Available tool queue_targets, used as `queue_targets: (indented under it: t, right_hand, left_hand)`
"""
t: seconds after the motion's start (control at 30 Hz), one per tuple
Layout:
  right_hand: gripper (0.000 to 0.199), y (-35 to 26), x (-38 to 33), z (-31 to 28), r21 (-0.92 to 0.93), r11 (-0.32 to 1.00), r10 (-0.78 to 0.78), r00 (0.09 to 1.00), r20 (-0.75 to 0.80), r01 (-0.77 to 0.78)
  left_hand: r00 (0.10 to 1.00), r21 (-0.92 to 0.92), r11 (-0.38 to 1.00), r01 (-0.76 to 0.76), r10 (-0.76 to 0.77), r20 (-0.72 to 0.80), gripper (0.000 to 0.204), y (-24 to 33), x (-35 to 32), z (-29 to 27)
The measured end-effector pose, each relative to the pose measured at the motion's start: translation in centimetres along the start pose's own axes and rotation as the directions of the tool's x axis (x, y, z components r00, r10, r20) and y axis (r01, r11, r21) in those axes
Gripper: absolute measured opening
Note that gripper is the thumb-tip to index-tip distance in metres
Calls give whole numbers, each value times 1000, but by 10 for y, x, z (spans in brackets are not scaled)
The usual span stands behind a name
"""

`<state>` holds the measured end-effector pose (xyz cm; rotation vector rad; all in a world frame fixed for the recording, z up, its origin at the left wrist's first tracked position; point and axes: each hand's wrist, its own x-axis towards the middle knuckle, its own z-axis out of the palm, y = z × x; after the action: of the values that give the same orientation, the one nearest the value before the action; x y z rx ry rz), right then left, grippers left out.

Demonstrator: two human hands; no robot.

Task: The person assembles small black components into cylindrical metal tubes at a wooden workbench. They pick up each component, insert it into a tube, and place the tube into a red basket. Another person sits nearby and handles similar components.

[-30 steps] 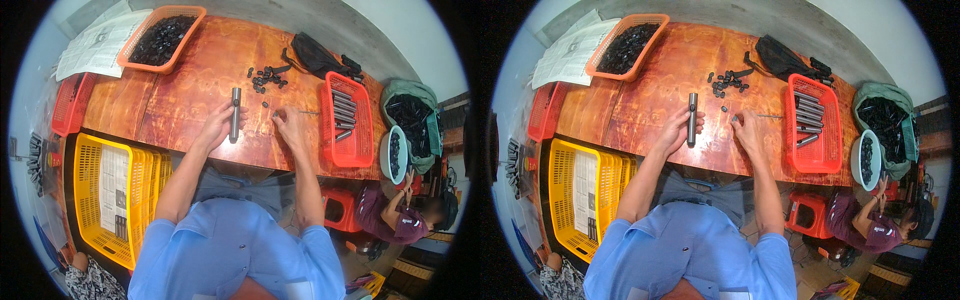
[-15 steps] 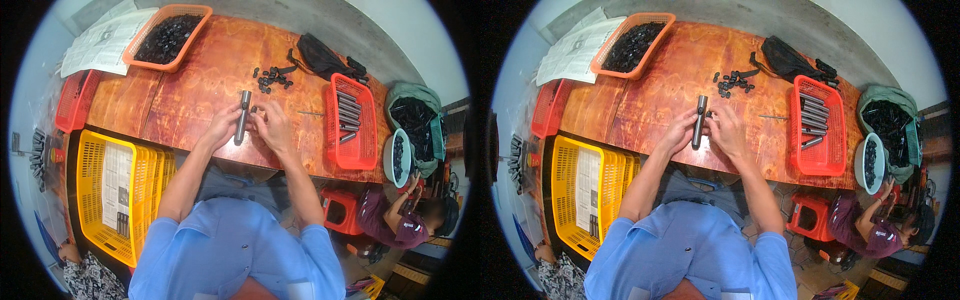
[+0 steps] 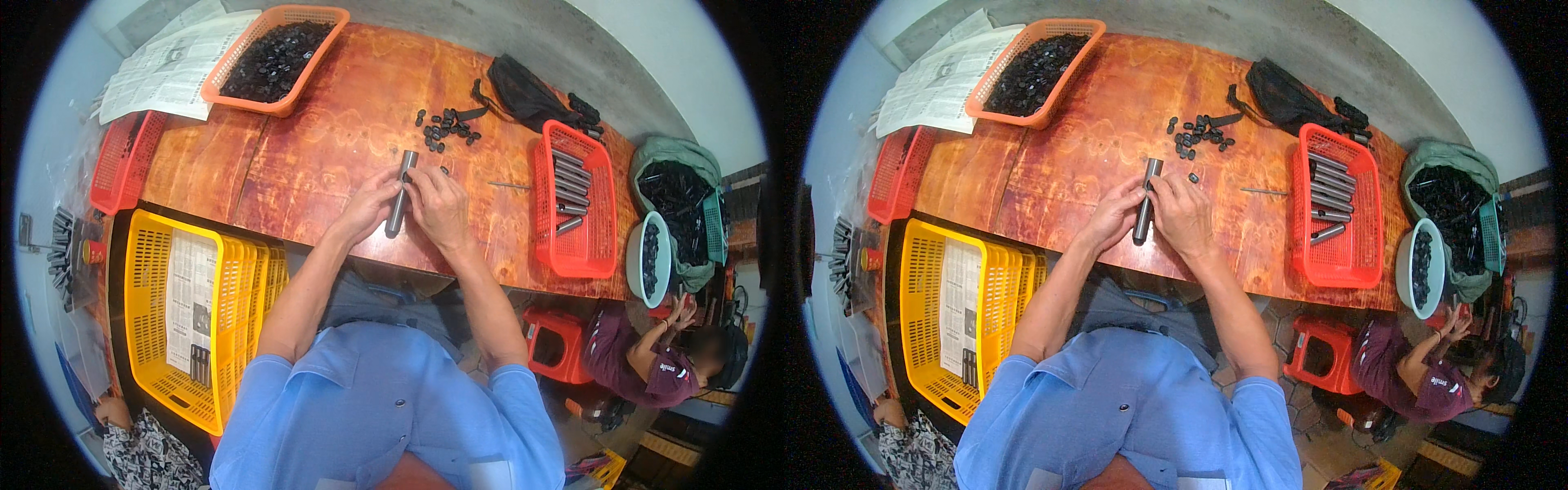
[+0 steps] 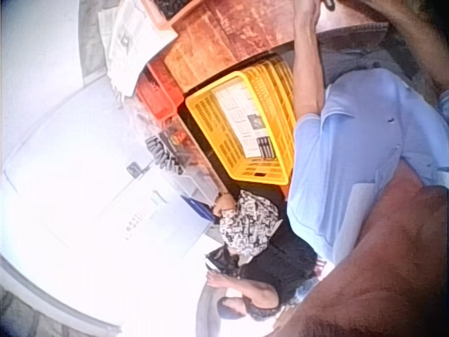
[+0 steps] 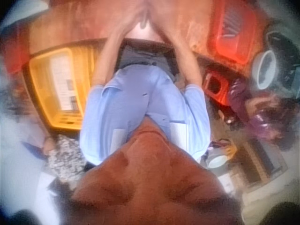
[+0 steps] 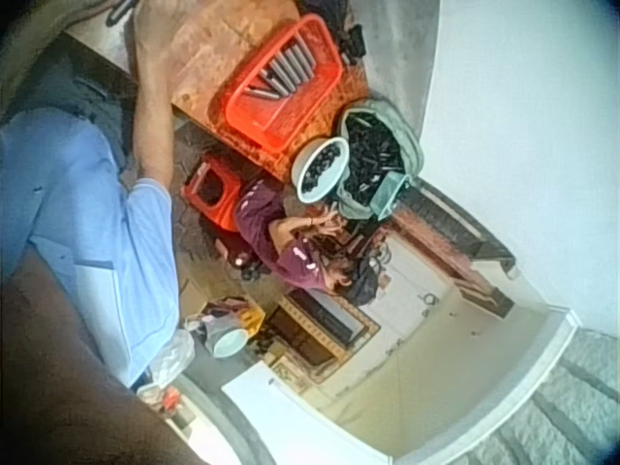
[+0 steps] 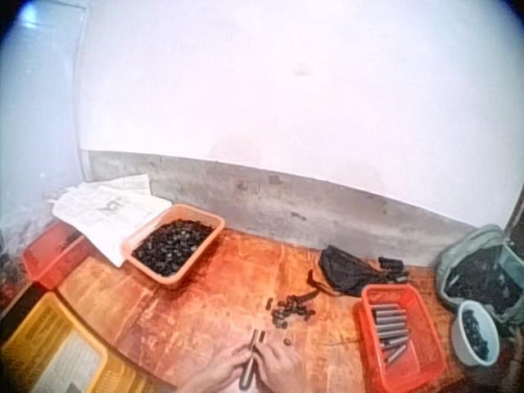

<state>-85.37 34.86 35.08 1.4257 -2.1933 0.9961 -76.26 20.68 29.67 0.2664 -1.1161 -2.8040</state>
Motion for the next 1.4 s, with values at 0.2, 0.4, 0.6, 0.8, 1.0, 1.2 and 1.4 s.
queue_targets:
  t: [0.2,0.4,0.6,0.8,1.0,1.2,1.4]
  right_hand:
    - [30,-1,-11,5,-115,992,-50,999,-21,48]
    - [38,-16,-20,0,279,917,293,956,9,-284]
    - [33,21,-26,-13,547,458,590,700,402,-700]
    - [27,18,-28,-32,597,380,603,678,420,-707]
    - [29,23,-36,-32,652,283,600,661,451,-703]
    - [31,26,-33,-44,710,200,616,650,445,-675]
    - [31,29,-43,-49,723,196,595,666,450,-663]
  left_hand:
    - [1000,6,1000,22,-22,-22,37,0,1,-1]
    - [999,69,997,35,-33,-38,29,2,-9,10]
    - [983,230,956,180,-185,3,27,-14,-18,33]
    - [966,337,909,246,-259,-6,28,-18,-16,39]
    - [970,550,813,190,-243,23,32,-16,-15,38]
    - [982,597,786,159,-189,-13,31,-21,-13,33]
    - [940,936,136,-325,154,304,28,-7,-15,46]
